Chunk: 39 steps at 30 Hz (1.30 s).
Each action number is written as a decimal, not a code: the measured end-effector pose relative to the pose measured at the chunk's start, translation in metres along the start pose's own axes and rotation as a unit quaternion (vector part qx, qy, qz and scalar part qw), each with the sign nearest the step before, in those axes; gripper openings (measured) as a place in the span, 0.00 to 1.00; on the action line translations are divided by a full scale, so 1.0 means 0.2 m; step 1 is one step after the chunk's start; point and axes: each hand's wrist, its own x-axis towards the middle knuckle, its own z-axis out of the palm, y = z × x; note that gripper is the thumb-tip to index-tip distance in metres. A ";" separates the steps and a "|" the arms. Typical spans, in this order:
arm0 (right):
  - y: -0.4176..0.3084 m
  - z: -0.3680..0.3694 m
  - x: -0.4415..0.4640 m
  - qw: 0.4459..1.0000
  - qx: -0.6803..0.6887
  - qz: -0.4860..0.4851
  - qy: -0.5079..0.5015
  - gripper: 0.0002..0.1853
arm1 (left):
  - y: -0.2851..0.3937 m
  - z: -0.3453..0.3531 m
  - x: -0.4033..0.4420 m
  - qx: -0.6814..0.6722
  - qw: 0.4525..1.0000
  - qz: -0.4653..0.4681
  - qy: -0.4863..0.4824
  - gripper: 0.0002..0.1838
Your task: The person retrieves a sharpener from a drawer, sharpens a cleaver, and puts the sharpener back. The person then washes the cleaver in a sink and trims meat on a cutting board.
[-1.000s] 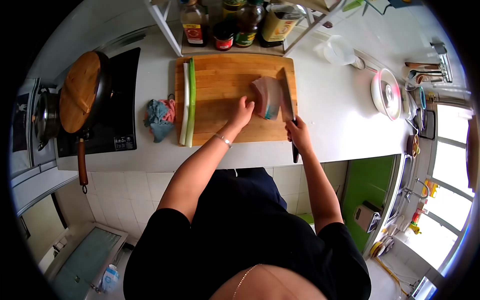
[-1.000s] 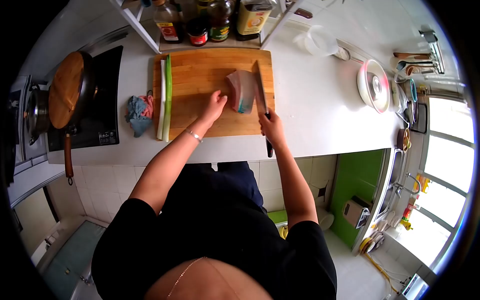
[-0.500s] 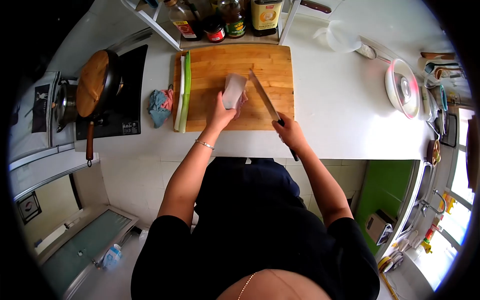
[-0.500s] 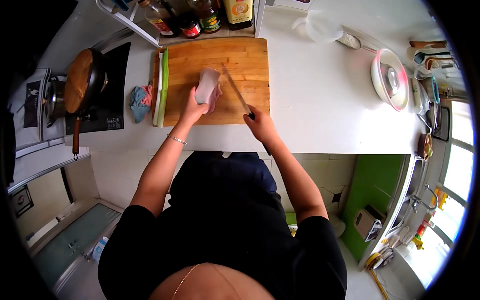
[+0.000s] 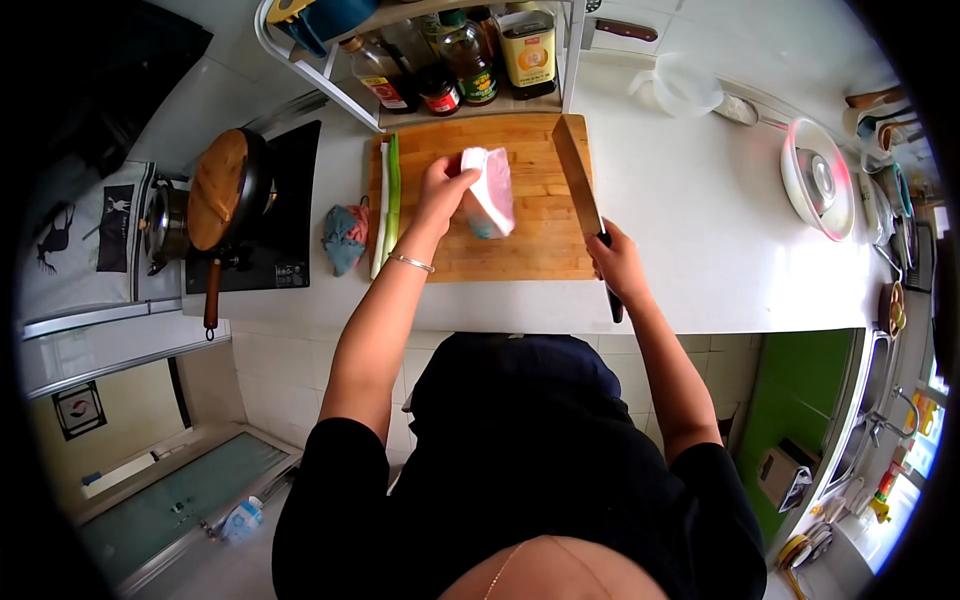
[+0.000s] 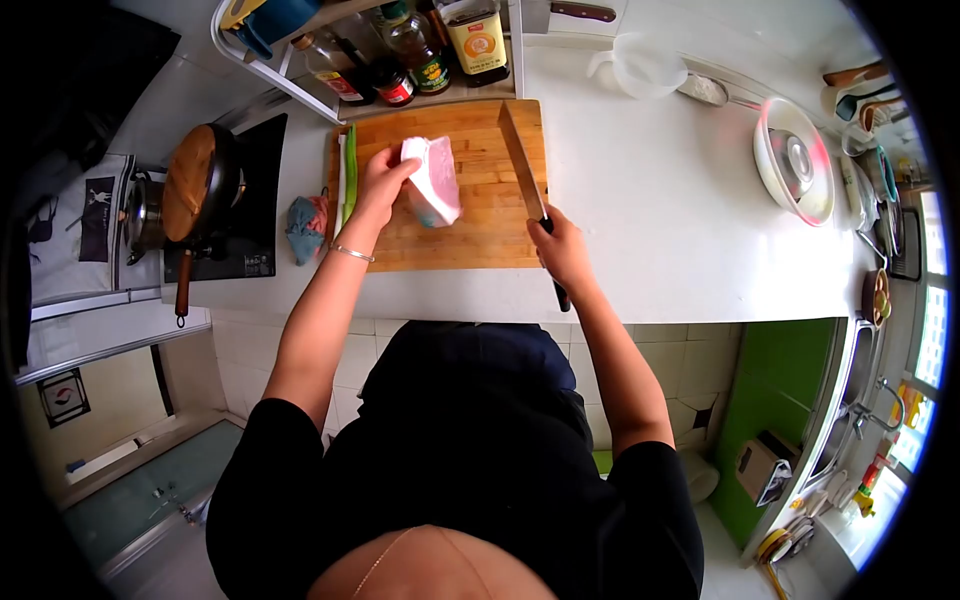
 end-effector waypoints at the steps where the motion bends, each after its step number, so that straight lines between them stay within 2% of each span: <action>1: -0.03 -0.01 -0.01 1.000 0.017 0.003 -0.003 0.16 | 0.05 0.00 -0.03 -0.065 0.998 -0.010 -0.018 0.18; 5: -0.08 -0.05 -0.05 1.000 0.015 -0.013 -0.007 0.17 | 0.05 0.01 -0.09 -0.159 0.984 -0.073 -0.019 0.16; 6: -0.07 -0.05 -0.06 1.000 0.007 -0.018 -0.007 0.18 | 0.01 0.00 -0.08 -0.165 0.982 -0.083 -0.028 0.20; 7: -0.06 -0.05 -0.06 1.000 0.004 -0.010 -0.008 0.18 | -0.10 0.00 -0.05 -0.169 0.981 -0.090 -0.026 0.20; 9: -0.04 -0.04 -0.06 0.999 -0.022 0.007 -0.037 0.19 | -0.36 0.03 -0.02 -0.028 0.996 -0.047 0.073 0.28; 10: -0.02 -0.02 -0.05 0.998 -0.044 0.006 -0.035 0.19 | -0.39 0.06 -0.07 0.029 0.997 -0.036 0.062 0.35; 12: 0.01 0.01 -0.06 0.997 -0.067 0.005 -0.033 0.19 | -0.48 0.10 -0.14 0.143 0.982 0.065 0.107 0.35; 14: 0.04 0.03 -0.07 0.997 -0.057 0.020 -0.042 0.20 | -0.50 0.13 -0.23 0.256 0.940 0.175 0.143 0.34; 15: 0.04 0.04 -0.08 0.997 -0.058 0.024 -0.043 0.20 | -0.54 0.14 -0.25 0.255 0.941 0.171 0.142 0.34; 17: 0.04 0.05 -0.09 0.997 -0.055 0.022 -0.041 0.20 | -0.64 0.16 -0.29 0.051 0.976 0.118 0.174 0.35; 18: 0.04 0.04 -0.08 0.997 -0.057 0.022 -0.043 0.20 | -0.54 0.19 -0.34 0.031 0.984 0.028 0.173 0.35; 19: 0.04 0.05 -0.09 0.998 -0.049 0.014 -0.042 0.20 | -0.55 0.20 -0.36 0.031 0.984 0.026 0.175 0.35; 21: 0.04 0.06 -0.09 0.998 -0.040 0.009 -0.043 0.20 | -0.56 0.23 -0.41 0.049 0.987 0.129 0.085 0.34; 23: 0.00 0.07 -0.09 0.998 -0.056 0.003 -0.039 0.16 | -0.54 0.23 -0.43 0.041 0.990 0.105 0.089 0.35; 25: 0.01 0.07 -0.10 0.997 -0.036 0.002 -0.067 0.14 | -0.58 0.22 -0.44 0.038 0.985 0.117 0.125 0.27; 26: 0.02 0.07 -0.10 0.996 -0.014 0.001 -0.093 0.13 | -0.60 0.20 -0.45 0.036 0.984 0.116 0.128 0.27; 28: 0.01 0.10 -0.13 0.992 -0.021 -0.044 -0.117 0.14 | -0.61 0.16 -0.48 0.209 0.967 0.082 0.119 0.15; 29: 0.03 0.11 -0.13 0.988 -0.035 -0.073 -0.128 0.14 | -0.61 0.17 -0.48 0.207 0.967 0.079 0.124 0.15; 31: 0.05 0.16 -0.13 0.990 -0.062 -0.047 -0.117 0.12 | -0.61 0.19 -0.49 0.171 0.967 0.118 0.146 0.10; 33: 0.05 0.23 -0.13 0.965 -0.187 -0.184 -0.023 0.10 | -0.59 0.20 -0.50 0.172 0.965 0.122 0.156 0.09; 39: 0.06 0.33 -0.14 0.954 -0.217 -0.209 0.002 0.11 | -0.59 0.23 -0.50 0.226 0.945 0.150 0.183 0.07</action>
